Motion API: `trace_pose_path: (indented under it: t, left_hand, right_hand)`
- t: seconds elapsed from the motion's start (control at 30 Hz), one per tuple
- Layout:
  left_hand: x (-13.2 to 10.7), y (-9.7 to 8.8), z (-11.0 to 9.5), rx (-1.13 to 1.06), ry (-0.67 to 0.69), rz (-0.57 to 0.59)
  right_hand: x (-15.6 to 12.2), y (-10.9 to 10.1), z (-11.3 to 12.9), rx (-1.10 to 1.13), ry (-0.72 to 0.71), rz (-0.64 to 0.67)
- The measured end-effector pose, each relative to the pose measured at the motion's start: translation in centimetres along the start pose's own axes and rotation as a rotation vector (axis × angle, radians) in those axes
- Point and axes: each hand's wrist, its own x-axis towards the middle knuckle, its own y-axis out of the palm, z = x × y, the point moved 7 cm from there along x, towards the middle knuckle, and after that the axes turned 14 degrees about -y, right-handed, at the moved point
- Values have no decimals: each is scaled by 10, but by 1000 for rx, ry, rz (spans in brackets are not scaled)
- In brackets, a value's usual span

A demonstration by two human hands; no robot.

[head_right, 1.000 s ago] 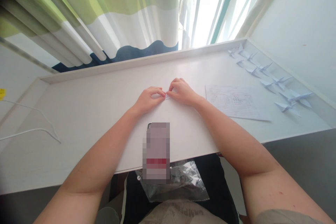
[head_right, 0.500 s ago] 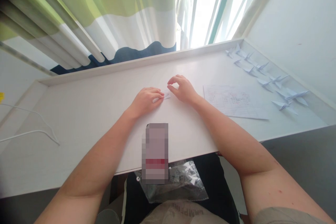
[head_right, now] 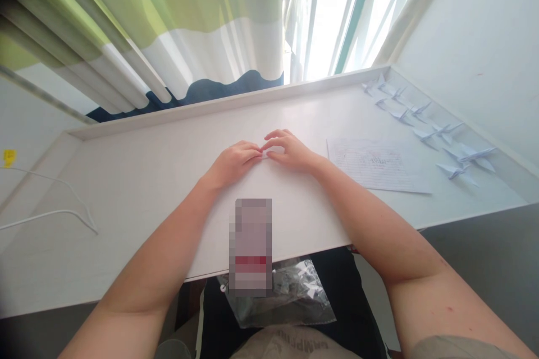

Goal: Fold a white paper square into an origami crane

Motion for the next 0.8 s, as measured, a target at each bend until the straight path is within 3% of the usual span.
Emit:
trace_pose_path:
  t: [0.13, 0.33, 0.53, 0.67, 0.8]
  left_hand:
    - [1, 0, 6, 26, -59, -15]
    - [-1, 1, 0, 54, -39, 5]
    - [0, -1, 0, 113, -144, -34]
    - [-1, 0, 0, 77, -109, -4]
    - [-1, -1, 7, -47, -161, -20]
  right_hand:
    - [-1, 3, 2, 19, -51, 48]
    - [5, 1, -1, 15, -57, -20]
    - [4, -6, -1, 6, -57, -101]
    - [2, -6, -1, 18, -94, -52]
    - [1, -3, -1, 37, -118, -14]
